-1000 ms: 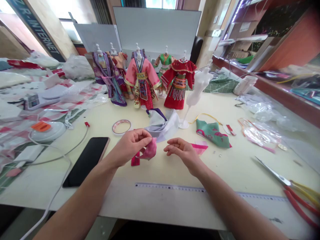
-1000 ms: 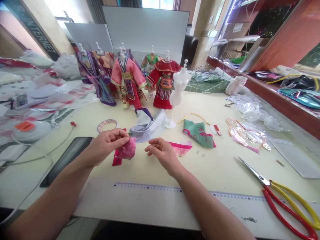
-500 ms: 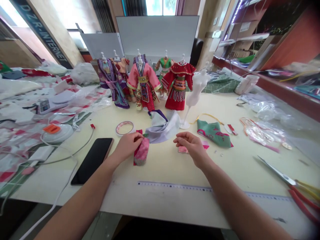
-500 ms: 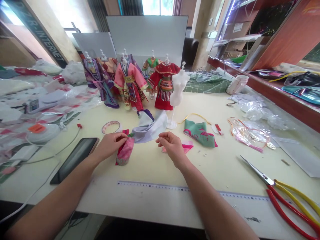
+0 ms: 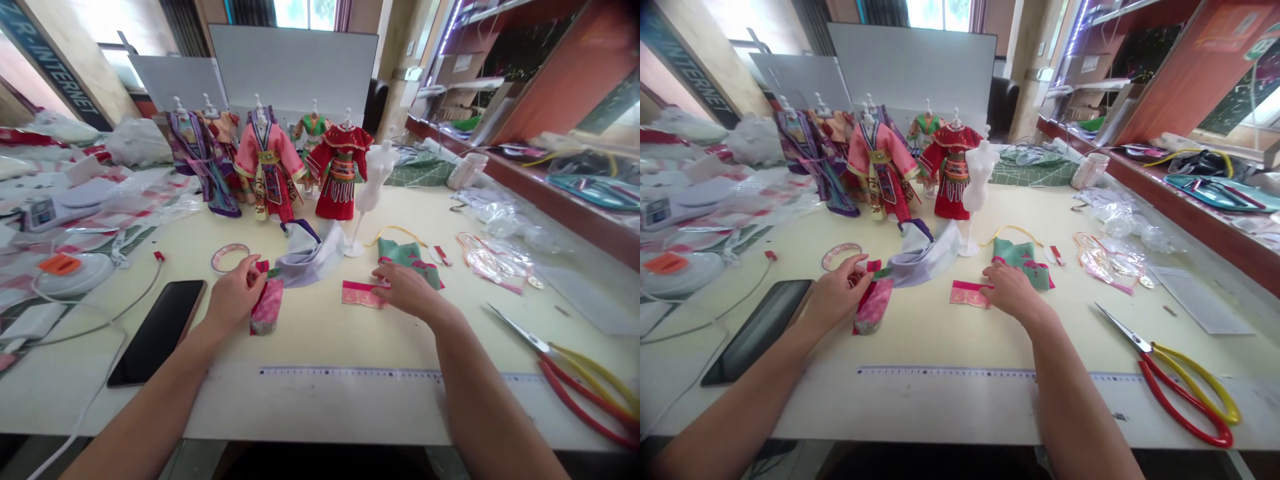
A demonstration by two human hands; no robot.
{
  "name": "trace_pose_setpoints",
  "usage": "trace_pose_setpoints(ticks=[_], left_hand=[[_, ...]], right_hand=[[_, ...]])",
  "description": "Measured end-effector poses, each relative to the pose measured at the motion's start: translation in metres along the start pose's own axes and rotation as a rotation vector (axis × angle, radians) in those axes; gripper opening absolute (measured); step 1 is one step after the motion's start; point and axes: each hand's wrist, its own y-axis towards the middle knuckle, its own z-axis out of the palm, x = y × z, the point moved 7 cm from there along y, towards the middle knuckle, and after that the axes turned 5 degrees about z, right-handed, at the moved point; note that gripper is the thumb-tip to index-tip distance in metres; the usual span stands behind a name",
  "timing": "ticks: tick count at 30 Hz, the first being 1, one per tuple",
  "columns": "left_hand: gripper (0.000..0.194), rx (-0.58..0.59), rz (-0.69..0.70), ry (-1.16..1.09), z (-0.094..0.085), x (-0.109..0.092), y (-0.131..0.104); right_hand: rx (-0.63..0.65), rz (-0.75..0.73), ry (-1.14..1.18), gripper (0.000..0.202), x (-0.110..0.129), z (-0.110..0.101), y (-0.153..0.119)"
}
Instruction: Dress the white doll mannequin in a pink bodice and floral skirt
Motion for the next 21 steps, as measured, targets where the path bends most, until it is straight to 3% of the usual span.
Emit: trace_pose_setpoints(ticks=[5,10,13,16,19,21], left_hand=[[0.04,-0.044,0.033,-0.106,0.001,-0.002,-0.001],[0.032,-0.039,0.092,-0.201,0.003,-0.013,-0.004],[0.032,0.027,0.141,-0.31,0.003,-0.037,-0.013],[0.038,0.133,0.287,-0.426,0.004,-0.079,-0.029],[0.051,0.265,0.357,-0.542,0.011,-0.113,-0.044],[0.039,0.366,0.305,-0.612,0.019,-0.123,-0.05]], right_hand=[[0.042,-0.005,-0.023,0.013,0.003,0.006,-0.001],[0.043,-0.087,0.075,0.011,0.016,-0.001,-0.005],[0.087,-0.2,0.353,0.011,0.036,-0.003,-0.013],[0.246,-0.358,0.632,0.016,0.064,0.003,-0.025],[0.389,-0.443,0.73,0.018,0.084,0.014,-0.037],[0.464,-0.447,0.774,0.018,0.09,0.023,-0.041]])
